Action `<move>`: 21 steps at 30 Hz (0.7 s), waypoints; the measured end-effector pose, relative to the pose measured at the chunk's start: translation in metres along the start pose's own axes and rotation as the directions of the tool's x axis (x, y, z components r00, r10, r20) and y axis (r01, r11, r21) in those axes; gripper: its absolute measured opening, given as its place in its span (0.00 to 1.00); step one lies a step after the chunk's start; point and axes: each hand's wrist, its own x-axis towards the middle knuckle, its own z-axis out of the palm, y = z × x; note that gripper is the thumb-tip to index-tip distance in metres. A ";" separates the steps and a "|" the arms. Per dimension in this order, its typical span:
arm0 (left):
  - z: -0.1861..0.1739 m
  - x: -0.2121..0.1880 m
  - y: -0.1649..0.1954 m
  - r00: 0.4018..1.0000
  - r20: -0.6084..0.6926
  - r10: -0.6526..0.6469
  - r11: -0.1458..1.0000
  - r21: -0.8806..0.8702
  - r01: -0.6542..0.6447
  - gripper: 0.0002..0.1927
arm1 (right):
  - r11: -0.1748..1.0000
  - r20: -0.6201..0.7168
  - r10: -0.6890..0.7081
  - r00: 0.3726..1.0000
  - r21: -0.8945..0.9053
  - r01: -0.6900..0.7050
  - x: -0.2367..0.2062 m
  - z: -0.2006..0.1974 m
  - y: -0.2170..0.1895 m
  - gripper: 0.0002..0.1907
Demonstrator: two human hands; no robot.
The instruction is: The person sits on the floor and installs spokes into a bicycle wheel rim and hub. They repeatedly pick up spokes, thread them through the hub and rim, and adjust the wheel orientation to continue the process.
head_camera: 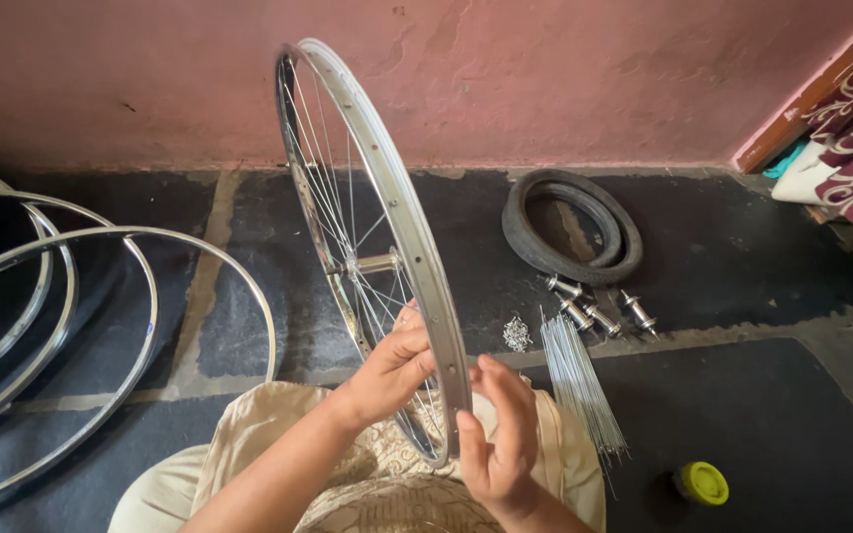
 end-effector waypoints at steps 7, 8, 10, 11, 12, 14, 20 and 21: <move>-0.003 0.002 0.006 0.985 0.051 -0.166 0.925 -0.338 0.174 0.08 | 0.713 0.217 0.320 0.922 0.586 -0.385 -0.050 0.013 0.015 0.33; -0.002 0.001 0.007 0.957 0.054 -0.287 0.809 -0.521 0.272 0.08 | 0.719 0.222 0.323 0.920 0.574 -0.391 -0.051 0.013 0.017 0.32; -0.002 0.000 0.005 0.933 0.074 -0.352 0.661 -0.686 0.304 0.08 | 0.713 0.236 0.341 0.910 0.566 -0.414 -0.051 0.013 0.019 0.31; -0.001 0.000 0.004 0.951 0.067 -0.302 0.673 -0.691 0.263 0.06 | 0.701 0.244 0.354 0.903 0.570 -0.428 -0.051 0.013 0.019 0.31; -0.002 0.000 0.002 0.966 0.060 -0.250 0.683 -0.697 0.220 0.04 | 0.690 0.252 0.366 0.896 0.573 -0.442 -0.050 0.013 0.020 0.31; -0.003 -0.002 -0.003 0.992 -0.003 -0.126 0.837 -0.536 0.105 0.05 | 0.677 0.257 0.368 0.894 0.585 -0.447 -0.049 0.013 0.019 0.32; -0.004 -0.007 -0.012 0.997 0.013 -0.081 0.947 -0.311 0.081 0.09 | 0.690 0.283 0.368 0.886 0.555 -0.464 -0.051 0.013 0.018 0.31; -0.004 -0.006 -0.012 1.000 -0.005 0.013 0.991 -0.136 -0.013 0.10 | 0.686 0.284 0.368 0.885 0.559 -0.465 -0.051 0.013 0.018 0.31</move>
